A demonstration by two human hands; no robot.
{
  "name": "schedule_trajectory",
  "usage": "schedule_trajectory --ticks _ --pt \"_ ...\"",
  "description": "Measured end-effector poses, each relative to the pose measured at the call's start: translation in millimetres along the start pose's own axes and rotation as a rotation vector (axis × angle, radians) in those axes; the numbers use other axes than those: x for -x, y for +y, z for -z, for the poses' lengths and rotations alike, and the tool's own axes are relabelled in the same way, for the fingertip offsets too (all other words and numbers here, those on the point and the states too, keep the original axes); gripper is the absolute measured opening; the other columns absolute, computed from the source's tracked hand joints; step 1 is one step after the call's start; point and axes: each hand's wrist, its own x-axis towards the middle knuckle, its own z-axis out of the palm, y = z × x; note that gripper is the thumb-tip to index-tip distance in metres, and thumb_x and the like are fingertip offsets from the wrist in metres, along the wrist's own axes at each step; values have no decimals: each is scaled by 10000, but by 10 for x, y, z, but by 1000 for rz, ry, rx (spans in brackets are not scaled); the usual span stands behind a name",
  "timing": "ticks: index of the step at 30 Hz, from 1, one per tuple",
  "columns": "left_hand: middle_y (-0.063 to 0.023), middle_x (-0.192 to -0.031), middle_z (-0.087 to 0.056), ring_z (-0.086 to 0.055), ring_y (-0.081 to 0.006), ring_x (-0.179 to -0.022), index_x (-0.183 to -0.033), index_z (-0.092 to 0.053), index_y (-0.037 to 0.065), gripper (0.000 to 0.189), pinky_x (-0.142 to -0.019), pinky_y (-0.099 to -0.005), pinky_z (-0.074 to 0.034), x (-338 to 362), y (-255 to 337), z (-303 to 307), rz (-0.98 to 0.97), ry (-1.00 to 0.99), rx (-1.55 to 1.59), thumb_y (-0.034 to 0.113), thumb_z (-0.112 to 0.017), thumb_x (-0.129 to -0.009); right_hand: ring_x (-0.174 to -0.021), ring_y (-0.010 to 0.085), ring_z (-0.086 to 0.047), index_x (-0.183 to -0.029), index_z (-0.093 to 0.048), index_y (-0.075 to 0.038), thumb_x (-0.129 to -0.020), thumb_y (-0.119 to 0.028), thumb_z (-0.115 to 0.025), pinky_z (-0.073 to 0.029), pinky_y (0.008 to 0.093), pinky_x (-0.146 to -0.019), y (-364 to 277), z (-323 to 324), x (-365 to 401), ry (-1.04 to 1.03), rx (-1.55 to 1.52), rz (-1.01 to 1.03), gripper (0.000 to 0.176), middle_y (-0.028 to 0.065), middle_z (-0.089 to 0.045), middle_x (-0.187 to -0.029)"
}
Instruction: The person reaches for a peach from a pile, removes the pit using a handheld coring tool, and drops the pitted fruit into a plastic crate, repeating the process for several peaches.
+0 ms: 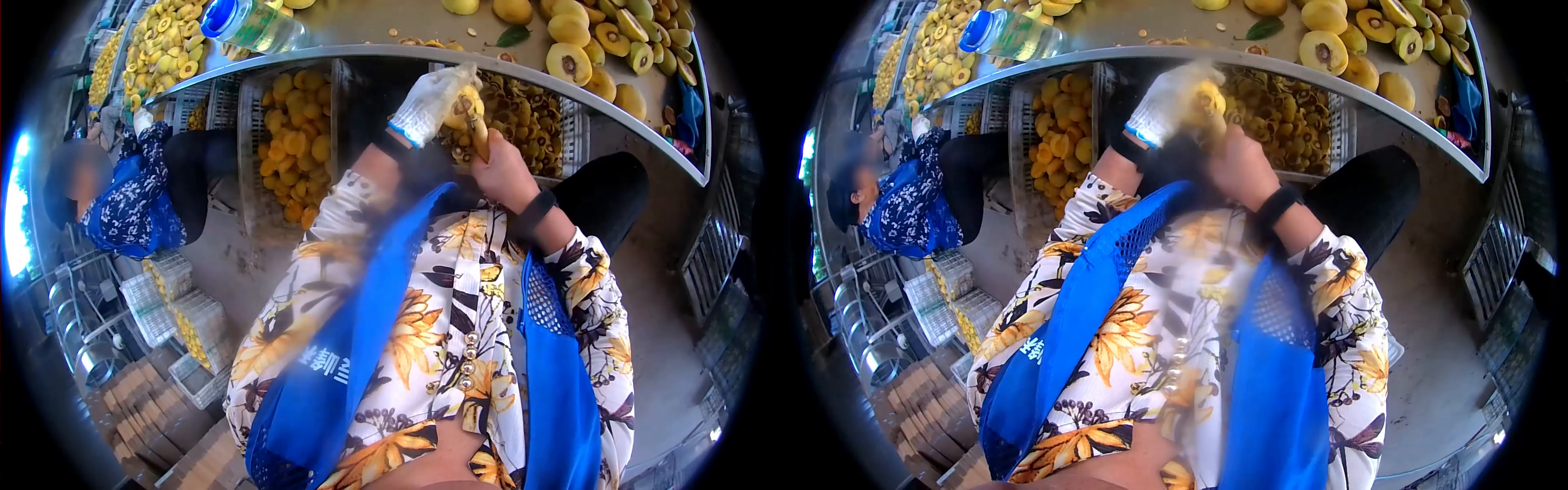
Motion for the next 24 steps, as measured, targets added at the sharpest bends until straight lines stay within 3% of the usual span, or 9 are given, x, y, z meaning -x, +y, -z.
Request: schedule_trajectory --ticks 3,7,8,12,15,17,18,22,24 --pt "-113 -909 -595 -578 -247 -801 -947 -575 38 275 -689 -321 -472 66 -46 -23 -122 79 -17 204 -629 -735 -472 225 -533 -916 -441 19 -823 -111 -485 -422 330 -409 42 -70 -101 -50 -213 -148 166 122 -536 -632" --pt "-21 -740 -600 -548 -77 -614 -865 -603 20 206 -547 -210 -451 122 130 -224 188 362 335 224 -617 -843 -374 99 -430 -909 -435 -19 -852 -111 -458 -353 252 -306 -59 -172 -89 -97 -417 -306 111 34 -464 -596" --pt "-17 -729 -599 -543 -72 -605 -857 -606 19 203 -540 -208 -448 127 164 -271 306 426 376 220 -623 -839 -372 106 -428 -906 -434 -22 -849 -107 -456 -355 254 -307 -135 -137 -59 -118 -501 -382 104 37 -460 -596" --pt "-11 -697 -596 -521 -64 -572 -838 -606 1 183 -505 -212 -433 181 139 -441 13 485 231 175 -657 -811 -372 96 -403 -917 -436 -38 -847 -86 -433 -347 240 -303 -300 -25 -8 -219 -822 -590 85 31 -426 -593" --pt "-38 -680 -593 -551 -104 -572 -837 -611 8 128 -507 -220 -450 150 130 -355 186 382 352 128 -642 -805 -440 186 -507 -921 -453 -8 -816 -84 -456 -430 312 -381 -240 -51 0 -240 -661 -550 130 95 -503 -626" --pt "-62 -688 -591 -570 -151 -574 -864 -608 14 132 -510 -251 -468 118 70 -230 316 280 486 137 -615 -818 -534 263 -564 -912 -460 19 -786 -93 -482 -469 359 -483 -104 -188 -11 -81 -274 -322 170 161 -548 -677" --pt "-67 -695 -592 -571 -159 -573 -875 -603 12 149 -509 -261 -471 111 -57 -178 176 215 355 151 -611 -822 -581 301 -592 -908 -464 32 -771 -97 -495 -488 382 -534 -64 -237 -5 -6 -82 -208 191 194 -570 -702" --pt "-89 -716 -590 -575 -195 -566 -926 -580 8 209 -507 -305 -486 76 -374 -47 -233 120 -16 196 -596 -836 -690 351 -611 -911 -472 62 -741 -107 -517 -487 395 -633 -102 -193 -50 -47 20 -187 244 255 -585 -763" --pt "-93 -706 -586 -572 -200 -555 -915 -576 9 207 -499 -316 -489 76 -406 -79 -199 189 45 200 -596 -839 -646 331 -614 -913 -474 58 -749 -104 -518 -489 383 -592 -50 -186 -90 -44 8 -144 235 236 -585 -732"
